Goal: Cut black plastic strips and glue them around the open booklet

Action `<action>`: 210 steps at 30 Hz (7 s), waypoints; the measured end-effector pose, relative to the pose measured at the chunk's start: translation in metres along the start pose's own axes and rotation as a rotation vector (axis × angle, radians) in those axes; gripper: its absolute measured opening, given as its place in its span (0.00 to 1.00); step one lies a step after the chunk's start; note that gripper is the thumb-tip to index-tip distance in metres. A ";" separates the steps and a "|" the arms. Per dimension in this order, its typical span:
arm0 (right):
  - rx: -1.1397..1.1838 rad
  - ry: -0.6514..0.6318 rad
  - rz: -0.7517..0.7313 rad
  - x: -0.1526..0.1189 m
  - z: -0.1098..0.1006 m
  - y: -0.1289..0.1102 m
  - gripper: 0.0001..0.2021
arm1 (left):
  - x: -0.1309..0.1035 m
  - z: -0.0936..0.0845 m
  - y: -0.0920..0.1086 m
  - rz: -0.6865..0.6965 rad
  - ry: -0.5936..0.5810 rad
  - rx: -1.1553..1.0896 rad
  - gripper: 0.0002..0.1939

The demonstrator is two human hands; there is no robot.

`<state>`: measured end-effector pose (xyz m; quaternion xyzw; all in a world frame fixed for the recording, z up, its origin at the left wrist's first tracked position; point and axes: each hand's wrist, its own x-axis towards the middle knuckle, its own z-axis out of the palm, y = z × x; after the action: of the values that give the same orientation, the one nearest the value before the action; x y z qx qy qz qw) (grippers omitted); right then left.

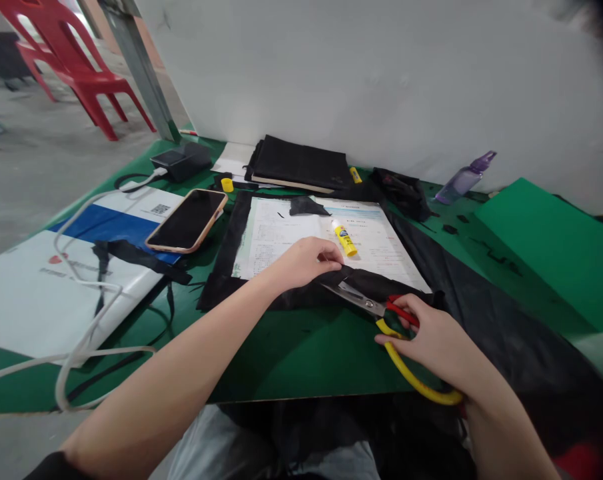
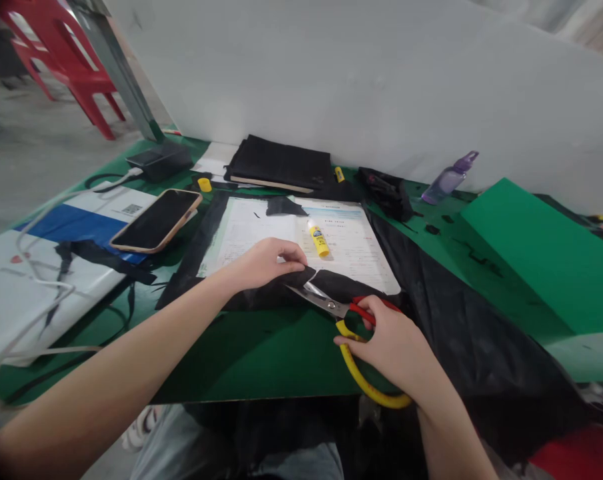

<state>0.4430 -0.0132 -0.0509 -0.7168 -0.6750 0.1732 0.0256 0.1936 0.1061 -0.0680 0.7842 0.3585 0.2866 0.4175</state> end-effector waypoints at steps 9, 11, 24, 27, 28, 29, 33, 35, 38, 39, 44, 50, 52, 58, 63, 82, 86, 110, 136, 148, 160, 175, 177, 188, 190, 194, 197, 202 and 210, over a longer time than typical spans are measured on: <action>-0.033 0.012 -0.106 0.012 -0.005 0.011 0.22 | 0.001 -0.002 0.001 0.015 0.032 -0.006 0.05; -0.068 0.025 -0.147 0.013 -0.007 0.014 0.21 | 0.001 -0.003 0.002 0.014 0.026 -0.009 0.05; -0.301 0.232 -0.288 0.010 -0.003 0.009 0.27 | 0.001 -0.004 0.004 0.018 0.014 0.008 0.06; -0.309 0.227 -0.273 0.011 -0.004 0.005 0.27 | 0.000 -0.006 0.008 0.017 0.018 0.017 0.06; -0.306 0.219 -0.264 0.012 -0.005 0.004 0.28 | -0.001 -0.006 0.009 0.018 0.018 0.019 0.07; -0.302 0.208 -0.259 0.013 -0.005 0.002 0.28 | -0.001 -0.006 0.010 0.020 0.018 0.020 0.07; -0.281 0.172 -0.276 0.016 -0.005 -0.003 0.31 | -0.001 -0.005 0.009 0.033 0.016 0.018 0.06; -0.285 0.167 -0.303 0.018 -0.005 -0.006 0.31 | -0.001 -0.004 0.007 0.042 0.014 0.015 0.06; -0.346 0.195 -0.341 0.022 -0.005 -0.007 0.31 | 0.000 -0.004 0.005 0.052 0.021 0.010 0.05; -0.376 0.213 -0.345 0.023 -0.005 -0.007 0.31 | 0.000 -0.004 0.004 0.053 0.026 0.010 0.06; -0.500 0.273 -0.352 0.026 -0.006 -0.004 0.31 | -0.001 -0.008 0.010 0.047 0.063 0.010 0.06; -0.400 0.218 -0.373 0.026 -0.009 -0.004 0.25 | -0.003 -0.011 0.017 0.038 0.071 0.011 0.06; -0.337 0.195 -0.379 0.025 -0.010 -0.005 0.25 | -0.003 -0.011 0.016 0.039 0.070 0.010 0.05; -0.270 0.142 -0.347 0.025 -0.012 -0.008 0.28 | -0.004 -0.015 0.014 0.035 0.069 0.000 0.05; -0.180 0.086 -0.326 0.027 -0.013 -0.012 0.27 | -0.004 -0.014 0.012 0.046 0.068 -0.010 0.06; -0.453 0.269 -0.388 0.038 -0.010 -0.016 0.23 | -0.005 -0.017 0.019 0.036 0.138 -0.063 0.06; -0.451 0.240 -0.382 0.038 -0.010 -0.015 0.23 | -0.004 -0.020 0.019 0.033 0.171 -0.063 0.06; -0.398 0.222 -0.423 0.046 -0.008 -0.029 0.26 | -0.004 -0.016 0.016 0.062 0.162 -0.045 0.06; -0.191 0.512 0.159 0.083 -0.049 0.026 0.25 | -0.007 -0.055 0.000 0.052 1.020 0.018 0.05; -0.163 0.521 0.208 0.118 -0.031 0.061 0.25 | -0.004 -0.048 -0.001 -0.010 0.874 0.100 0.03; 0.181 0.110 -0.495 0.070 -0.047 -0.064 0.31 | -0.002 -0.001 0.005 0.065 0.393 0.128 0.17; 0.109 0.528 -0.202 0.121 -0.049 0.000 0.13 | -0.007 0.011 0.009 0.113 0.292 0.407 0.10; 0.070 0.659 -0.057 0.127 -0.059 0.025 0.16 | -0.008 0.015 0.018 0.159 0.237 0.503 0.10; 0.068 0.518 -0.353 0.113 -0.051 0.005 0.19 | -0.079 0.083 0.087 0.476 -0.005 0.746 0.06; 0.003 0.367 -0.537 0.109 -0.041 -0.011 0.21 | -0.090 0.092 0.082 0.461 0.027 0.701 0.10; -0.079 0.195 -0.666 0.108 -0.022 -0.027 0.22 | -0.108 0.094 0.063 0.329 0.099 0.678 0.15; -0.093 0.149 -0.715 0.111 -0.009 -0.030 0.21 | -0.122 0.083 0.053 0.206 0.135 0.685 0.17; -0.076 0.233 -0.618 0.117 0.010 -0.033 0.18 | -0.143 0.051 0.035 0.052 0.230 0.749 0.19; 0.062 0.378 -0.411 0.125 0.013 -0.038 0.01 | -0.157 0.023 0.006 -0.129 0.368 0.788 0.22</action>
<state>0.4067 0.1093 -0.0790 -0.5832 -0.7839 0.0484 0.2075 0.1215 -0.0321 -0.0977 0.7956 0.5570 0.2360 0.0327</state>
